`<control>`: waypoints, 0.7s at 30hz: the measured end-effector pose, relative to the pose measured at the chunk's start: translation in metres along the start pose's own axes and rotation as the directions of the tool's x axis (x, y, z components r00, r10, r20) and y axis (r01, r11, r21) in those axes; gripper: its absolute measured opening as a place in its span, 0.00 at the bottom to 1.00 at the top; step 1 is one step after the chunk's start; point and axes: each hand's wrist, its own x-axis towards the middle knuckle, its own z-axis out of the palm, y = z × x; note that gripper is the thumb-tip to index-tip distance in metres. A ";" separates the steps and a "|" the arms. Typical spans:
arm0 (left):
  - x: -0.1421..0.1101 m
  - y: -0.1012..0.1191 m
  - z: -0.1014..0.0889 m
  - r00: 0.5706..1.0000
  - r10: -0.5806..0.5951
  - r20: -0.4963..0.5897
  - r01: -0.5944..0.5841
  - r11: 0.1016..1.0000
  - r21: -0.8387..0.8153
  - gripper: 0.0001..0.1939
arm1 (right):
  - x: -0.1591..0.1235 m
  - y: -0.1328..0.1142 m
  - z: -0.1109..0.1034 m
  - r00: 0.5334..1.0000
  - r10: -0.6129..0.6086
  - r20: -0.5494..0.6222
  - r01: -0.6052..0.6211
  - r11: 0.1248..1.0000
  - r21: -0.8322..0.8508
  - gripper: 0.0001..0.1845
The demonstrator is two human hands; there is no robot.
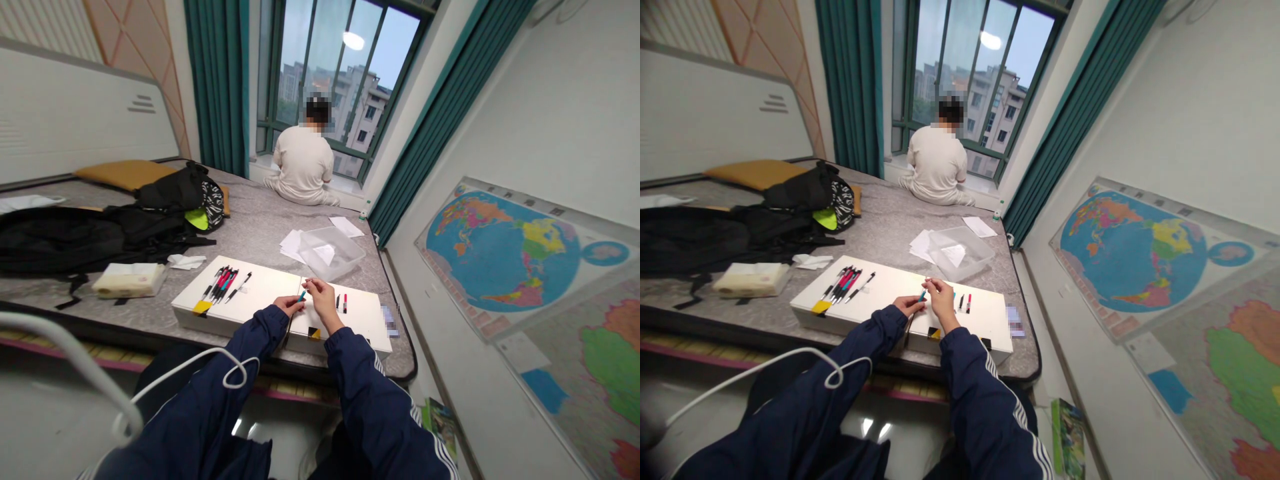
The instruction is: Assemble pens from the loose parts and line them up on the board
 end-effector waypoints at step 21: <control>0.006 -0.011 -0.006 0.998 0.038 0.049 -0.040 0.998 0.050 0.23 | -0.001 0.008 0.004 0.995 0.066 -0.070 -0.055 0.987 0.151 0.14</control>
